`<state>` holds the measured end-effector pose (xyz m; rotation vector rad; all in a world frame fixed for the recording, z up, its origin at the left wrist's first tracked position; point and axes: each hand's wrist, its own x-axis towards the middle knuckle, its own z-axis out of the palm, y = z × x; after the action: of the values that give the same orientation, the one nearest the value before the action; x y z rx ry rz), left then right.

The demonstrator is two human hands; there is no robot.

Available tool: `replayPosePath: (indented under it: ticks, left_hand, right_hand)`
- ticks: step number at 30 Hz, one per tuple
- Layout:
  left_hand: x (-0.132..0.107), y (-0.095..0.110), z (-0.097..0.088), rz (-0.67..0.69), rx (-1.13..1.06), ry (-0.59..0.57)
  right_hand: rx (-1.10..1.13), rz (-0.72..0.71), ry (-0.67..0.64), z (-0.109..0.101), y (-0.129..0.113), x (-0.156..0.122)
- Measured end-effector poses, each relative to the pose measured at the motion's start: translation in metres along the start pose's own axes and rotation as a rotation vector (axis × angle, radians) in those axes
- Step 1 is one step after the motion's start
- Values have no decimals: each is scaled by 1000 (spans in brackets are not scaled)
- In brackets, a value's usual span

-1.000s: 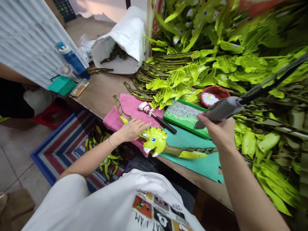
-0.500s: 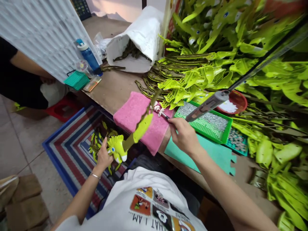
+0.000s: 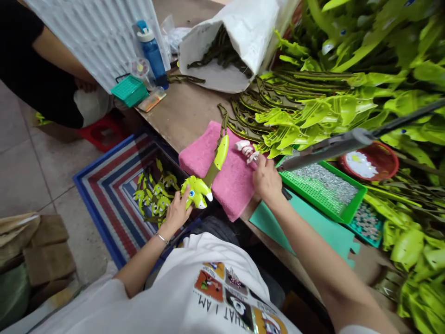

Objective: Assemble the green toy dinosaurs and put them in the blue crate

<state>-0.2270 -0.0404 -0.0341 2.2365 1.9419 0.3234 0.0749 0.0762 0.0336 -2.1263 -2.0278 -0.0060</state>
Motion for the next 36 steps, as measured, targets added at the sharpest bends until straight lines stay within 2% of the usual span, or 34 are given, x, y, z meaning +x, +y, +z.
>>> replayPosePath:
  ticks: [2,4,7,9,11,14,16,20,21,22,25,27,29,34,36]
  left_hand:
    - [2,3,-4,-10,-11,-52]
    - [3,6,-9,-38,-3,-109]
    - [4,10,-18,-73,41,-185]
    - [4,14,-25,-85,86,-214]
    - [3,17,-30,-97,136,-229]
    - [3,22,-35,-115,178,-252]
    - [4,24,-37,-125,177,-266]
    - [4,27,-38,-148,162,-279]
    - [4,28,-38,-150,165,-279]
    - [4,28,-38,-153,171,-281]
    - [5,29,-38,-153,188,-295]
    - [6,30,-39,-154,196,-304]
    - [6,30,-41,-148,191,-307]
    - [-8,22,-54,-170,218,-315]
    - [-17,18,-62,-181,272,-323]
  right_hand:
    - [135,25,28,-10,-2,4]
    - [275,-33,69,-27,-6,1]
    - [420,-261,51,-56,-18,-18]
    - [389,-399,-69,-67,-29,-36]
    - [234,-454,-231,-68,-41,-52]
    - [-31,-443,-429,-64,-53,-60]
    - [-76,-448,-426,-68,-55,-59]
    - [99,-489,-145,-87,-52,-60]
    - [114,-487,-113,-88,-51,-62]
    - [96,-482,-132,-86,-52,-63]
    - [-70,-441,-364,-66,-56,-65]
    - [-110,-409,-451,-54,-59,-62]
    - [-43,-383,-392,-53,-58,-57]
    - [313,-361,-63,-87,-39,-52]
    - [404,-338,29,-91,-32,-56]
